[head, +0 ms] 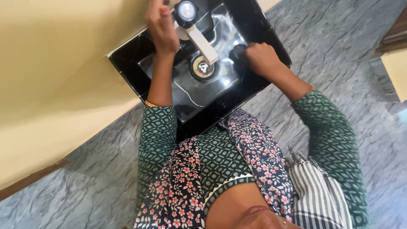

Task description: The person cleans a black sink using a cloth. They wipe the basin, faucet, and surrounding surfaces repeatedly, focusing on different areas throughout the clip.

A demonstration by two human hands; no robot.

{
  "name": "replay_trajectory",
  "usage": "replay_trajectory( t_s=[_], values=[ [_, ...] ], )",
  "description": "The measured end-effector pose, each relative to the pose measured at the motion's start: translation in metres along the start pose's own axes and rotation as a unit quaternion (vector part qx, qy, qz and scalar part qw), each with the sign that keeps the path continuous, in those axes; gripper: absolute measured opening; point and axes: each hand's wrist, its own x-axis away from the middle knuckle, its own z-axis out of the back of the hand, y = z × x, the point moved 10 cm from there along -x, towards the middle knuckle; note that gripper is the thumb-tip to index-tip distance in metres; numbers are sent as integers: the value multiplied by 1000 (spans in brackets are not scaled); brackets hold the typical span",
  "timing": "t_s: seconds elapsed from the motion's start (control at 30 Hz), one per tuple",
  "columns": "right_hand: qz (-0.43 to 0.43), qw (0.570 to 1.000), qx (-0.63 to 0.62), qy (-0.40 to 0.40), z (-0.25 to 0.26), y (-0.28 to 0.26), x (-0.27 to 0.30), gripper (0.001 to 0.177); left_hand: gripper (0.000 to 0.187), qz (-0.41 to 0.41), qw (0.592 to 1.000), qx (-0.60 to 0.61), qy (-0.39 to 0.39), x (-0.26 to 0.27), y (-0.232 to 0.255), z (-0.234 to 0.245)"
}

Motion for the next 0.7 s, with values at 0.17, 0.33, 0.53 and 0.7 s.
replay_trajectory(
  t_s=[0.17,0.33,0.53,0.7],
  values=[
    [89,991,4,-97,-20,-54,10,22,66,-81,991,-90,51,3,17,31],
    [295,937,-171,-74,-19,-208,6,18,57,-159,941,-276,111,14,52,46],
    [315,940,-116,-62,-53,-287,-19,25,76,-135,924,-323,151,9,23,67],
    [327,912,-206,138,-60,-270,-123,13,85,-121,911,-379,108,14,-2,51]
  ],
)
